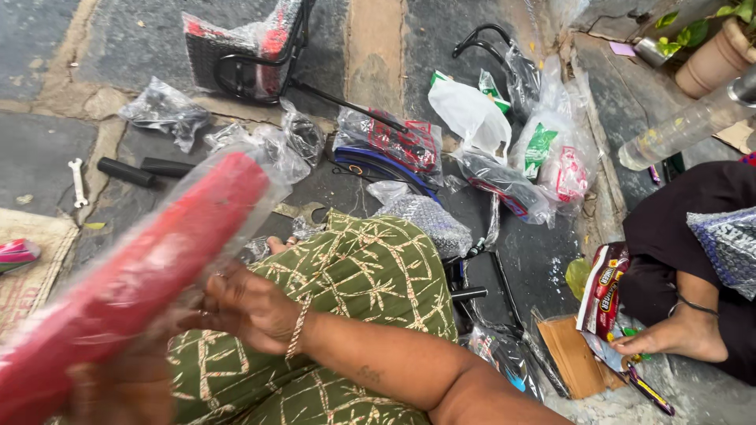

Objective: The person removes foam and plastic packaging from a bicycle handlebar and a red fender, then uses a thin metal tool to adjust a wire on the fender while sitting on the floor.

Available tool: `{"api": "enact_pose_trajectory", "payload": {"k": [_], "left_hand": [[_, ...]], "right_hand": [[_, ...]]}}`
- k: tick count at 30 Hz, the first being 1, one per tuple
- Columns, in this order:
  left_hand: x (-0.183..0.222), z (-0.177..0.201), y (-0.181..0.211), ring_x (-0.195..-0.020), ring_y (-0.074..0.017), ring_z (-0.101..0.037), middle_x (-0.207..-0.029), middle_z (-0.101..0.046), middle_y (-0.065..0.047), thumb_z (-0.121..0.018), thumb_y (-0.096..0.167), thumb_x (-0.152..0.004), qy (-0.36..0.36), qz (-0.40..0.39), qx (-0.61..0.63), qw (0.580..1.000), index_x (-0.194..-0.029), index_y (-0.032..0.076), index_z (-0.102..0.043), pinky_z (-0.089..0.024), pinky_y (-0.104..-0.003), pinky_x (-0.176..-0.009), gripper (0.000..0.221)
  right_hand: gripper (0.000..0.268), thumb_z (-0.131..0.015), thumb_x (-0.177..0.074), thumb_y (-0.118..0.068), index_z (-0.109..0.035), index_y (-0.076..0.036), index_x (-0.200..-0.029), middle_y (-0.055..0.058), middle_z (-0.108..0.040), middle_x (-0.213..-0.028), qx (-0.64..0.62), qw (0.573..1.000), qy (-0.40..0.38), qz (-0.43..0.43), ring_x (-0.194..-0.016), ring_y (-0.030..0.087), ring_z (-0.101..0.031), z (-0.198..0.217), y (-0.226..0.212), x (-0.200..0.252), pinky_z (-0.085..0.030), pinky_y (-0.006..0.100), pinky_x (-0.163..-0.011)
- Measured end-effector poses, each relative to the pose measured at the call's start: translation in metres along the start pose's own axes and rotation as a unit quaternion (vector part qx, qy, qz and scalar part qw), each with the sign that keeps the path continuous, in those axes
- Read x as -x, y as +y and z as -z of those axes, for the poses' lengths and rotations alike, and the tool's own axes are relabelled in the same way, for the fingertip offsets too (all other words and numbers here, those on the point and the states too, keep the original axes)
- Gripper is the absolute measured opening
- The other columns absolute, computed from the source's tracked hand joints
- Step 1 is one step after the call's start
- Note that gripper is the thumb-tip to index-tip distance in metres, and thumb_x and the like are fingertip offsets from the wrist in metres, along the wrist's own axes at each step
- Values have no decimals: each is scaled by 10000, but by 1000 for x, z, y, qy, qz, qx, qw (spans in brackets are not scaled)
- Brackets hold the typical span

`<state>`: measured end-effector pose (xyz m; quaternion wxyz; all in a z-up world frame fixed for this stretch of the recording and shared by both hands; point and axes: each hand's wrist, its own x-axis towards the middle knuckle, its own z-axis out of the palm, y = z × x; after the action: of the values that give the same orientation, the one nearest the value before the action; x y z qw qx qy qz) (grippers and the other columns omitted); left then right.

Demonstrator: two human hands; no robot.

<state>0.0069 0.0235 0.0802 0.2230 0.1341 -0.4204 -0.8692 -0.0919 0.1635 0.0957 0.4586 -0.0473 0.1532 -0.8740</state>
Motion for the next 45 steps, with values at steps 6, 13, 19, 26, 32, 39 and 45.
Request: {"api": "enact_pose_trajectory", "payload": {"k": [6, 13, 19, 26, 32, 39, 45], "left_hand": [[-45, 89, -22, -1510, -368, -383, -1639, -392, -152, -628, 456, -986, 16, 71, -9, 997, -1581, 114, -327, -290, -604, -1198, 749], [-90, 171, -26, -1506, -360, -389, -1627, -416, -141, -585, 473, -1012, 12, 125, -36, 991, -1563, 107, -364, -281, -609, -1201, 697], [-100, 237, -39, -1504, -353, -395, -1617, -436, -132, -548, 489, -1035, 12, 158, -51, 986, -1547, 101, -396, -273, -613, -1204, 660], [-107, 252, -46, -1464, -325, -436, -1585, -508, -86, -552, 506, -1011, 29, 186, -48, 981, -1507, 158, -482, -281, -597, -1193, 610], [-111, 246, -41, -1456, -282, -501, -1488, -605, -45, -636, 422, -1006, 77, 193, -35, 978, -1286, 167, -599, -311, -601, -1212, 380], [-126, 248, -46, -1421, -296, -542, -1431, -635, -79, -652, 356, -1078, 150, 219, 2, 964, -1238, 130, -613, -328, -616, -1217, 280], [-130, 245, -46, -1349, -318, -560, -1359, -673, -88, -602, 346, -1012, 144, 251, -4, 957, -1308, 108, -627, -314, -654, -1160, 382]], "right_hand": [[336, -669, -1019, -261, -633, -77, -1298, 93, -741, -1146, 720, 683, 118, -21, -1072, 191, -687, 153, -87, -22, -545, 353, -991], [820, -827, -783, -215, -415, 23, -1450, 285, -548, -1391, 852, 348, 313, 235, -1275, 451, -517, 293, -273, -24, -374, 474, -1089], [401, -759, -822, -272, -727, -247, -1221, 79, -693, -1284, 833, 345, 399, -165, -1248, 304, -609, 292, -282, -30, -256, 546, -1194], [179, -642, -1051, -250, -696, -82, -1082, 39, -644, -1035, 622, 486, 438, 430, -942, 131, -609, 332, -343, 32, -506, 294, -858], [140, -620, -1057, -167, -671, -39, -1084, 7, -691, -993, 584, 529, 408, 462, -842, 81, -550, 288, -345, 52, -466, 240, -768], [158, -620, -1066, -142, -685, -6, -1018, 15, -725, -965, 587, 407, 444, 540, -892, 85, -630, 235, -369, 50, -513, 257, -845], [152, -655, -1065, -137, -717, -16, -997, 34, -732, -978, 638, 550, 378, 384, -909, 105, -650, 213, -352, 56, -520, 271, -848]]}}
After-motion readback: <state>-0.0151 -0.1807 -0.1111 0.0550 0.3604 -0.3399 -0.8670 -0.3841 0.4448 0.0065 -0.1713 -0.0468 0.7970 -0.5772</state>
